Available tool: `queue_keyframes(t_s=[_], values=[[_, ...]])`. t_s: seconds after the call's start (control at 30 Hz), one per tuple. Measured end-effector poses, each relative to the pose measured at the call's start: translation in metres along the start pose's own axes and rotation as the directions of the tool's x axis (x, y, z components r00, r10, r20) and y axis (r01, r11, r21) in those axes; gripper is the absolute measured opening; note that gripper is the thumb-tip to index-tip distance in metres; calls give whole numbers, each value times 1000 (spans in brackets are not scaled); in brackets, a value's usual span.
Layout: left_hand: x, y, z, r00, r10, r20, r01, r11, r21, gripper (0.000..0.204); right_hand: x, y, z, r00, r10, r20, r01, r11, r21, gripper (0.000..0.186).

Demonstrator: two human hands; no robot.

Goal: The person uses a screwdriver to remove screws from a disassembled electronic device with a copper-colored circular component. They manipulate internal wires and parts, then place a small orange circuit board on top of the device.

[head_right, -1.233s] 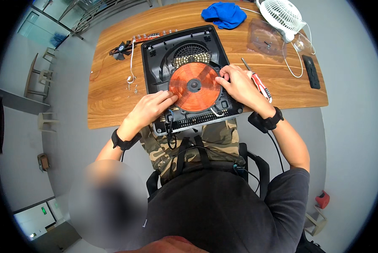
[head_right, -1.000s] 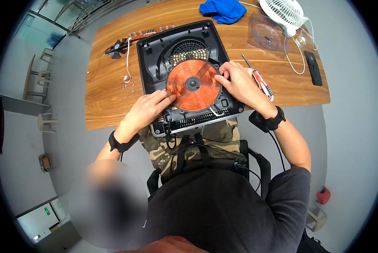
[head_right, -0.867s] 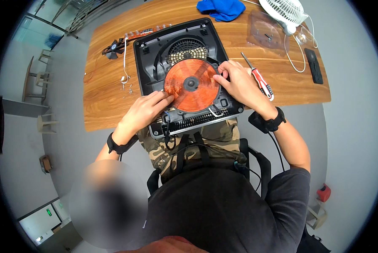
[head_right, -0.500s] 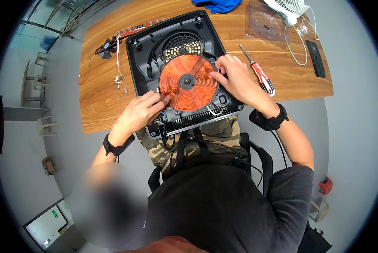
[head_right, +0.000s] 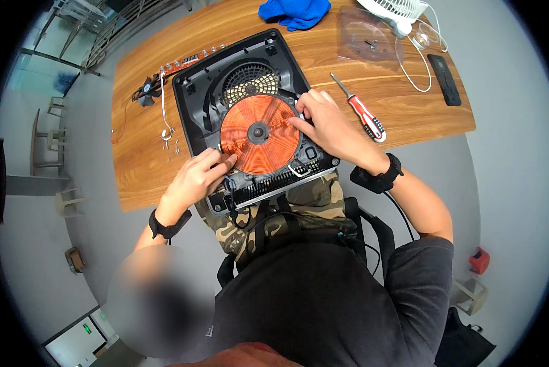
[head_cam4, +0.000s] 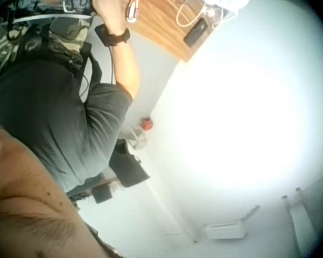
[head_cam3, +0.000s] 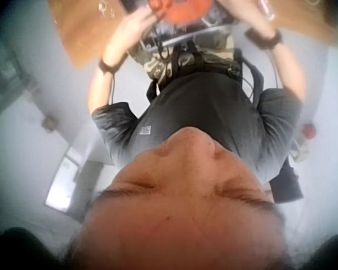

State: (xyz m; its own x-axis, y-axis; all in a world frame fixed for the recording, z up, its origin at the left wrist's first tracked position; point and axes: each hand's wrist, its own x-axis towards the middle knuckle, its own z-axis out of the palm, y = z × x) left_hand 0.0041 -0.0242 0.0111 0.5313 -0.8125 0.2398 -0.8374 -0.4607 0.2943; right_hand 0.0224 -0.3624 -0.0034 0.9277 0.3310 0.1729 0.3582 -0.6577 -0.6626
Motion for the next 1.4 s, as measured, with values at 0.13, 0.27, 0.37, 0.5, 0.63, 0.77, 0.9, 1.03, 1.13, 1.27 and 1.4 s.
queue_keyframes(t_s=[0.13, 0.27, 0.37, 0.5, 0.63, 0.77, 0.9, 1.03, 1.13, 1.27, 1.4], values=[[-1, -2, 2, 1000, 14, -9, -14, 1000, -1, 30, -1, 2, 0, 1000, -20, -2, 20, 999, 25, 24], [1, -2, 0, 999, 32, -6, -32, 999, 1, 28, -2, 1, -2, 999, -50, -14, 50, 999, 21, 25], [1, -3, 0, 998, 55, -11, -55, 998, -2, 24, -2, 0, -3, 998, -54, -11, 54, 998, 11, 26], [2, -2, 2, 997, 67, -32, -68, 998, -14, 20, -1, 0, -3, 999, -47, -10, 48, 998, 37, 27], [2, -1, 3, 996, 68, -55, -69, 998, -6, 18, 0, 0, -1, 998, -44, -38, 45, 998, 32, 27], [3, -1, 2, 996, 79, -50, -79, 997, -8, 14, 2, 0, 0, 998, -54, -43, 55, 998, 25, 29], [4, 0, 1, 995, 76, -61, -78, 996, -31, 12, 4, -2, -1, 1000, -17, -10, 17, 1000, 21, 30], [4, -1, 2, 995, 81, -59, -83, 996, -42, 11, 6, -3, -1, 1000, -12, -6, 12, 1000, 15, 31], [3, -2, 2, 994, 85, -65, -88, 995, -44, 10, 7, -3, -1, 1000, -2, -3, 2, 1000, 17, 31], [3, -3, 4, 995, 80, -61, -83, 995, -46, 10, 8, -3, 1, 999, 25, -35, -22, 996, 89, 30], [3, -1, 4, 994, 80, -74, -84, 995, -49, 11, 12, -5, 1, 1000, 22, -23, -21, 1000, 20, 30]])
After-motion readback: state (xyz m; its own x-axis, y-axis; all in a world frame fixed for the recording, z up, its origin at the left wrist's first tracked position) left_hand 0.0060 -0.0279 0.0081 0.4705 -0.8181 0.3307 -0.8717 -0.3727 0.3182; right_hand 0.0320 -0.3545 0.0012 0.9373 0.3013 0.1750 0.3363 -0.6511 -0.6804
